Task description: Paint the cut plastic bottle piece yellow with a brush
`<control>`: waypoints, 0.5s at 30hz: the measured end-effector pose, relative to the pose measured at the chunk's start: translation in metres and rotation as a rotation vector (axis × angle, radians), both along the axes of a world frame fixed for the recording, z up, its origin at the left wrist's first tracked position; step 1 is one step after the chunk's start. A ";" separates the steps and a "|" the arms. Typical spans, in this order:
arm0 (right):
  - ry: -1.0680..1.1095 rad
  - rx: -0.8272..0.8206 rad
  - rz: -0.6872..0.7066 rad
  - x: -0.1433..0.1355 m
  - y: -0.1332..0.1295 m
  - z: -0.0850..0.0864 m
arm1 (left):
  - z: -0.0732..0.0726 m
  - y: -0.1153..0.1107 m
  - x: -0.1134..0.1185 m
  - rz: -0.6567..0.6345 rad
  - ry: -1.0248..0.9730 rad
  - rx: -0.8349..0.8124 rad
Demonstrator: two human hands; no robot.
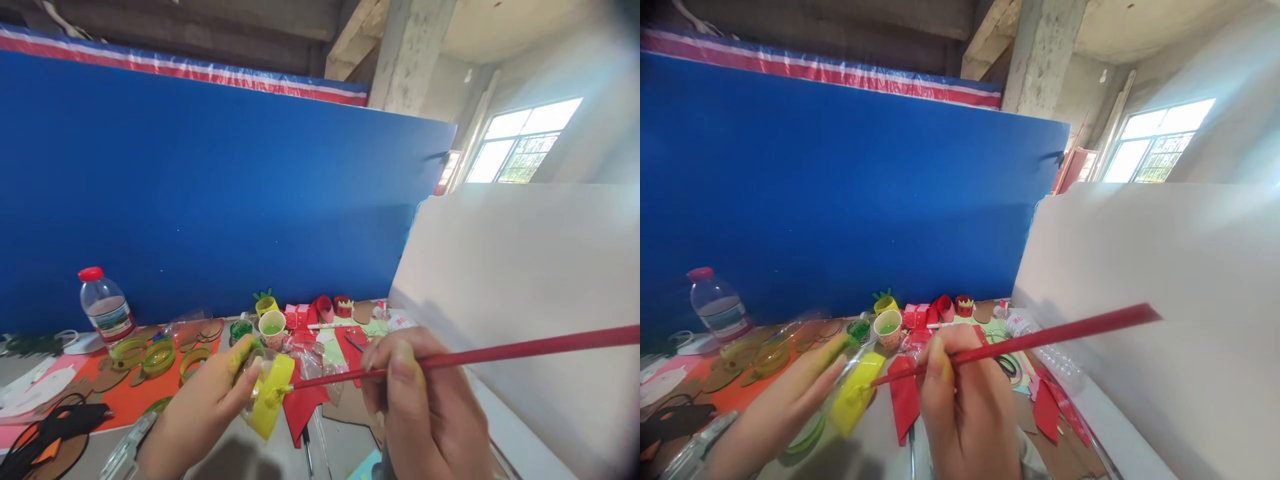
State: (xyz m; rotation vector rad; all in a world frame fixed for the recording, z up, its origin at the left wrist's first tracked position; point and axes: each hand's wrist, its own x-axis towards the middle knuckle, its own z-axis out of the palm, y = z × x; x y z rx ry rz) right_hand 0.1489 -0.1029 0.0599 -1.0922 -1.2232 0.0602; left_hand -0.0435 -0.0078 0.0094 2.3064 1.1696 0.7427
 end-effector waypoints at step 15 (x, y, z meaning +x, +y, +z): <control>-0.132 0.142 -0.103 -0.025 0.006 -0.007 | 0.012 -0.008 0.007 0.112 -0.128 -0.085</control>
